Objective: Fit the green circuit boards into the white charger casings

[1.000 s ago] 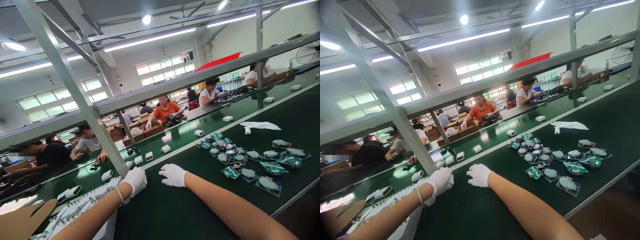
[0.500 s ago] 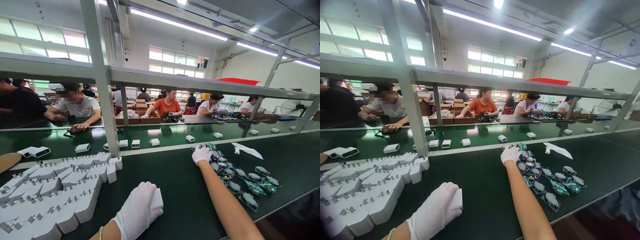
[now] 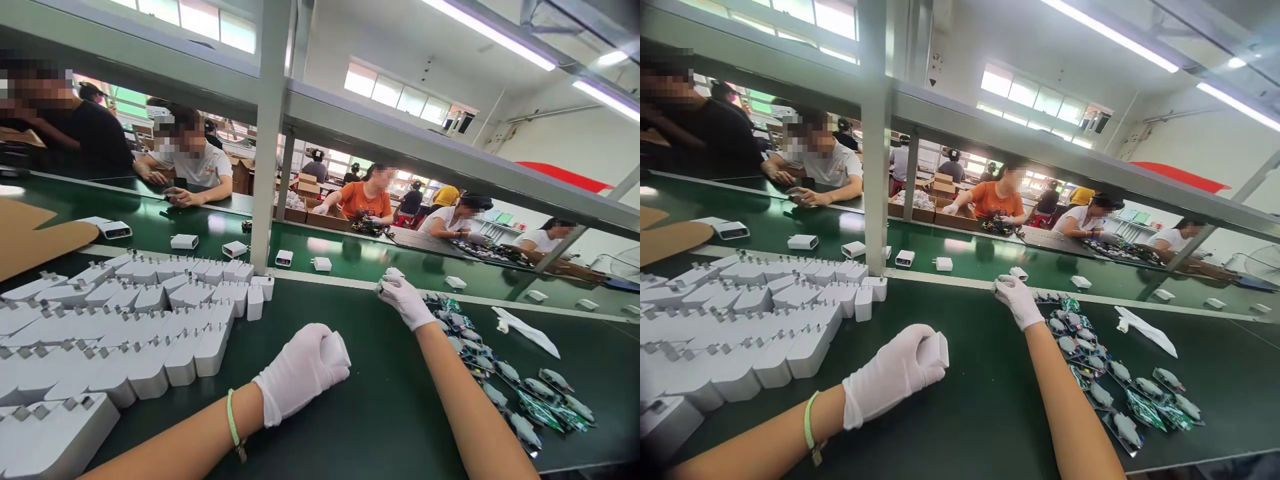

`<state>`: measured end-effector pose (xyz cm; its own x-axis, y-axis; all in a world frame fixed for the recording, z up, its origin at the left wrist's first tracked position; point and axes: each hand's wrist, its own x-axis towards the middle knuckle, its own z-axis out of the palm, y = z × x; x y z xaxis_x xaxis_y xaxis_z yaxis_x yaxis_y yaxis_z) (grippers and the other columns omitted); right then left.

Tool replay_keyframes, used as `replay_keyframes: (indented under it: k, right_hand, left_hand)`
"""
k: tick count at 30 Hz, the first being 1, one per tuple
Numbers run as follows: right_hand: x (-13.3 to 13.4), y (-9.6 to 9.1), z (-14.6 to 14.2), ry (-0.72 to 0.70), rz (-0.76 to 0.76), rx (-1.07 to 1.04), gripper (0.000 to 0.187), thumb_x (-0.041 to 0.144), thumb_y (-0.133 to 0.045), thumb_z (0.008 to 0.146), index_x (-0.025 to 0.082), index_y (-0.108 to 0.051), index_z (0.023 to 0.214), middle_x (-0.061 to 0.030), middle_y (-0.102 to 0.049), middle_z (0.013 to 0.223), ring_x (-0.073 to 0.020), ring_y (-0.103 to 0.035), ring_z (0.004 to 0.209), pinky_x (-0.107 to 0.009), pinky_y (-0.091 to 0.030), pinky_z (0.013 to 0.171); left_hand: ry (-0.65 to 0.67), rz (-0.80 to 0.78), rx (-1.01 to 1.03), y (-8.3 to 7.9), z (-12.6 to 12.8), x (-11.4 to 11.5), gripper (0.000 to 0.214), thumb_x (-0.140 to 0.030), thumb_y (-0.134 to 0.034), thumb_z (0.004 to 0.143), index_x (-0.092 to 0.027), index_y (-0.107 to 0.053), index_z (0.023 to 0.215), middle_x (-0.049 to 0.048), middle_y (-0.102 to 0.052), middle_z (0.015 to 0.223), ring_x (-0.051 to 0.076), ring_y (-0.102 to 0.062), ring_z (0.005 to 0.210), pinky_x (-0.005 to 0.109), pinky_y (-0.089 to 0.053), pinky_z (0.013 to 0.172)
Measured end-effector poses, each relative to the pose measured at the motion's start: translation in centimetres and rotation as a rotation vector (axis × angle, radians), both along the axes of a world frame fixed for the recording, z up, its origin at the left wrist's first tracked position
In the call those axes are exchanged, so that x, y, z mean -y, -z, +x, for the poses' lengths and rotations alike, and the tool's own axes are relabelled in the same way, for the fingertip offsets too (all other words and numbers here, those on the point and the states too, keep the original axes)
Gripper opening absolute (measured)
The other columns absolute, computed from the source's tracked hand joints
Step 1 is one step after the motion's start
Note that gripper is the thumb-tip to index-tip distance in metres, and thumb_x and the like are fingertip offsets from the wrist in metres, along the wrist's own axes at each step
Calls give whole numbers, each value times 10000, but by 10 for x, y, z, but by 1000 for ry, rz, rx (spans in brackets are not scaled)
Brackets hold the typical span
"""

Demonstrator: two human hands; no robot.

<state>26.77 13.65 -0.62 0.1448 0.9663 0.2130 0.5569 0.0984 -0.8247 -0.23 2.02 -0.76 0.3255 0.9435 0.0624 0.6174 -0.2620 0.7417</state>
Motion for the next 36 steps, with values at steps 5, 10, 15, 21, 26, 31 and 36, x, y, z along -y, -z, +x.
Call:
replay_keyframes:
  k: [5,10,15,21,26,31,36]
  right_hand:
    - [39,-17,-61,-529,-18,-484,592,516,-619,807,220,-450,1291,-87,-592,1204,-254,-601,1133,-488,-452,1012]
    - [72,-29,-92,-801,-86,-716,527,371,-748,740,212,-557,1205,-84,-604,1170,-323,-514,1235,-543,-361,1063]
    - [65,-25,-93,-820,65,-577,517,388,-778,707,222,-589,1159,-97,-634,1163,-308,-563,1166,-512,-408,1023]
    - [65,-26,-95,-760,96,-560,465,324,-779,711,256,-554,1113,-75,-596,1209,-290,-639,1065,-535,-437,994]
    - [79,-30,-106,-699,123,-658,454,269,-758,732,299,-501,1104,-61,-520,1335,-268,-657,1042,-552,-417,1013]
    - [79,-24,-111,-692,6,-783,511,214,-737,753,322,-446,1159,-46,-609,1207,-254,-604,1137,-533,-376,1052]
    - [80,-21,-114,-658,-128,-791,491,218,-759,739,278,-490,1146,-56,-621,1169,-255,-571,1178,-511,-350,1079]
  left_hand:
    - [-175,-33,167,-10,-3,-9,363,-362,-681,655,-181,-524,927,32,-589,904,192,-586,803,302,-501,698]
    - [-224,-29,250,-15,-6,-11,408,-293,-731,614,-179,-516,941,21,-595,891,184,-591,793,296,-497,702]
    - [-213,6,278,-19,-6,-9,480,-263,-765,583,-177,-522,987,29,-603,930,198,-594,832,334,-492,782]
    - [-210,36,286,-22,-7,-8,471,-263,-762,585,-179,-519,980,27,-594,931,189,-584,828,324,-498,764]
    - [-205,3,273,-21,-6,-7,447,-270,-750,596,-177,-519,967,21,-584,909,184,-578,809,318,-491,747]
    - [-186,-37,291,-24,-6,-6,434,-264,-729,610,-164,-523,978,12,-580,885,174,-570,789,307,-479,726]
    - [-145,-130,352,-27,-9,-6,404,-297,-701,649,-159,-509,976,1,-582,853,154,-571,751,273,-480,665]
